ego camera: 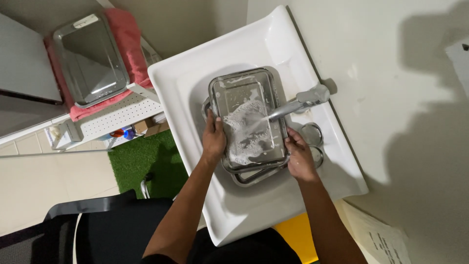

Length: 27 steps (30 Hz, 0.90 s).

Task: The person washes several rectangular metal trays in a white sink. They rinse each tray under running water, scrub them with a yellow sponge, and place the cleaned trays on a nearby shelf. The person also uses a pink towel to wipe the sink area.

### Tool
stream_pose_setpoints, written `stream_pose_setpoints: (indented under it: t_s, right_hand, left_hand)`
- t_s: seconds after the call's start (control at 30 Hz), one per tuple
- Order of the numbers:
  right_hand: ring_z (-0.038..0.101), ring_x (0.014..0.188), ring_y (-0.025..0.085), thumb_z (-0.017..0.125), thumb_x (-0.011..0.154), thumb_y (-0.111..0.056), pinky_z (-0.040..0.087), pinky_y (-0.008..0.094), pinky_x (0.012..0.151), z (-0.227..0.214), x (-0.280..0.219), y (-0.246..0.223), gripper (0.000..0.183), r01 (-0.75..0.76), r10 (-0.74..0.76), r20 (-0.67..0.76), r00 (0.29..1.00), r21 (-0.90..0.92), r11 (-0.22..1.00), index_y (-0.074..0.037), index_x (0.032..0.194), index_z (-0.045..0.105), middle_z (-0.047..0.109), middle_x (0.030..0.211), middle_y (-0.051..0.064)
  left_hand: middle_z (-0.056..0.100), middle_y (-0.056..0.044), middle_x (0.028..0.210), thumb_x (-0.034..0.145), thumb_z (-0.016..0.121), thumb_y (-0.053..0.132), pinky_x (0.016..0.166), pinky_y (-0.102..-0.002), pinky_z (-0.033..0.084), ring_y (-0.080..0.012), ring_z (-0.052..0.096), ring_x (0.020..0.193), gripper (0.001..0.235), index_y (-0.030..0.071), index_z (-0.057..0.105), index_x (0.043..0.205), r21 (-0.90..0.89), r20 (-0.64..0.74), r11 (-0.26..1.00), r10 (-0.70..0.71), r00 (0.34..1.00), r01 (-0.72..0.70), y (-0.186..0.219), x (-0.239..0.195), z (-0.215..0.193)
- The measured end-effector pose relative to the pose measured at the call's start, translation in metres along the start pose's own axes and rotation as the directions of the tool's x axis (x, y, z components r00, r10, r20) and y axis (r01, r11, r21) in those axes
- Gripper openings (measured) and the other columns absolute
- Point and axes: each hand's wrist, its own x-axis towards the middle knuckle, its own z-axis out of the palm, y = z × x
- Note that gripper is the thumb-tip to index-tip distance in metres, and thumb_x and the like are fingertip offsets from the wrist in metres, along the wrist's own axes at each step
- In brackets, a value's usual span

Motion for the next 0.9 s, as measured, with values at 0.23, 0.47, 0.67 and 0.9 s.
stream_pose_setpoints:
  t_s: [0.23, 0.47, 0.67, 0.9]
  right_hand:
    - [0.064, 0.109, 0.015, 0.053, 0.105, -0.003, 0.052, 0.030, 0.097, -0.005, 0.004, -0.005, 0.035, 0.006, -0.006, -0.003, 1.000, -0.072, 0.997, 0.003, 0.140, 0.057, 0.067, 0.123, 0.008]
    - [0.063, 0.108, 0.014, 0.052, 0.104, 0.001, 0.051, 0.028, 0.097, 0.002, -0.004, -0.018, 0.038, -0.005, 0.003, -0.021, 1.000, -0.075, 0.997, 0.003, 0.141, 0.058, 0.067, 0.122, 0.008]
    - [0.064, 0.111, 0.014, 0.052, 0.103, 0.001, 0.052, 0.030, 0.098, -0.011, -0.002, -0.013, 0.039, -0.009, 0.008, -0.044, 0.999, -0.043, 0.999, 0.003, 0.141, 0.057, 0.067, 0.125, 0.008]
    - [0.063, 0.112, 0.014, 0.049, 0.105, 0.000, 0.050, 0.030, 0.101, 0.002, 0.001, -0.021, 0.041, 0.026, -0.023, 0.049, 0.999, -0.046, 0.999, 0.002, 0.146, 0.053, 0.066, 0.128, 0.009]
  left_hand:
    - [0.049, -0.020, 0.154, 0.109, 0.044, 0.033, 0.112, -0.032, 0.038, -0.0242, 0.050, 0.136, 0.064, 0.010, 0.022, 0.164, -0.085, 0.060, 0.987, -0.134, 0.989, 0.139, -0.019, 0.007, 0.000]
    - [0.059, -0.026, 0.144, 0.111, 0.042, 0.025, 0.102, -0.041, 0.049, -0.0379, 0.059, 0.123, 0.060, 0.018, 0.025, 0.167, -0.149, 0.118, 0.943, -0.283, 0.952, 0.299, 0.018, -0.002, -0.007]
    - [0.057, -0.017, 0.144, 0.111, 0.045, 0.024, 0.100, -0.028, 0.048, -0.0173, 0.061, 0.113, 0.058, 0.017, 0.024, 0.164, -0.108, 0.154, 0.972, -0.192, 0.969, 0.210, -0.026, 0.013, 0.000]
    - [0.060, -0.016, 0.140, 0.099, 0.041, -0.002, 0.098, -0.032, 0.048, -0.0218, 0.059, 0.112, 0.071, 0.021, 0.026, 0.164, -0.386, 0.222, 0.870, -0.234, 0.947, 0.305, -0.019, 0.019, 0.004]
